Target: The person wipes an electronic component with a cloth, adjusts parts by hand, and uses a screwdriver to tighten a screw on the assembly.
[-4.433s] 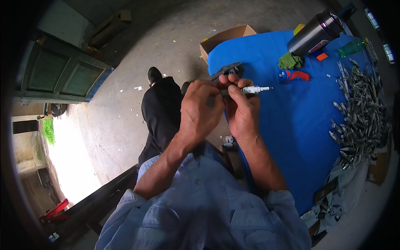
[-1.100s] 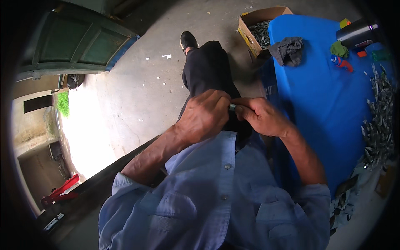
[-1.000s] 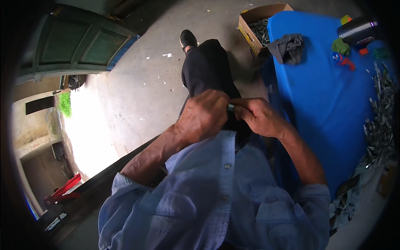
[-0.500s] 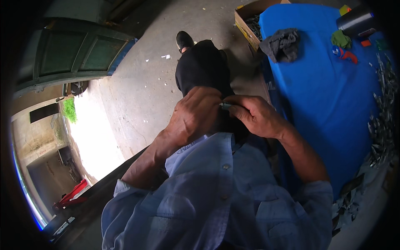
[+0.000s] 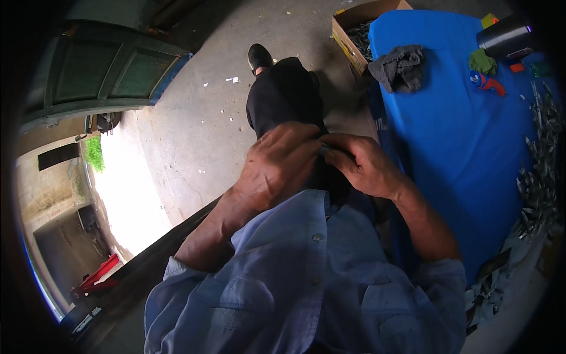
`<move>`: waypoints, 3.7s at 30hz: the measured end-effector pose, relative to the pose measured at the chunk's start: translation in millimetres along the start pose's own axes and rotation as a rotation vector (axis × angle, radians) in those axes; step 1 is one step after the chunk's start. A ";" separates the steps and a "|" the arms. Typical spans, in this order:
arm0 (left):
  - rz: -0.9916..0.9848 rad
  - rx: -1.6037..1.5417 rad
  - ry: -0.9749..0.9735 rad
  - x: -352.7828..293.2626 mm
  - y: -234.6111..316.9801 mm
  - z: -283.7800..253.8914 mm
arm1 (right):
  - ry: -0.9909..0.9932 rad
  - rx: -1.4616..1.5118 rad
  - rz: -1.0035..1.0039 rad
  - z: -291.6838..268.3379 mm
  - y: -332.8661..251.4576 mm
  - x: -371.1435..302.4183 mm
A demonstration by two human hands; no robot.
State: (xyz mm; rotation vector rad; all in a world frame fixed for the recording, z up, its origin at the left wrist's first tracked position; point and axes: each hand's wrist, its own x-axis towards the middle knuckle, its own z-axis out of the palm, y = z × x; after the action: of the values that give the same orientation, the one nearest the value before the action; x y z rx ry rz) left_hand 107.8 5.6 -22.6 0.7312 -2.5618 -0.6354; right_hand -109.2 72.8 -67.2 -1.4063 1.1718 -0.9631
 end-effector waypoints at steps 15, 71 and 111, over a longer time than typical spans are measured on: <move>0.096 0.040 -0.022 -5.4 -6.8 0.0 | -0.101 0.015 0.068 -6.7 -4.2 -1.7; -0.565 -0.642 0.185 15.2 11.8 12.7 | 0.176 0.520 0.173 -1.5 -0.5 -7.8; -0.139 -0.175 0.283 27.1 -0.5 19.4 | 0.278 0.529 0.244 -6.8 -9.0 -4.5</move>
State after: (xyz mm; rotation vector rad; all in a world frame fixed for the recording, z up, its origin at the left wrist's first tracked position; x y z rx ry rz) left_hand 77.3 -4.2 -32.0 0.8759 -2.1820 -0.7323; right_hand -115.3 75.9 -57.1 -0.7096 1.1454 -1.2069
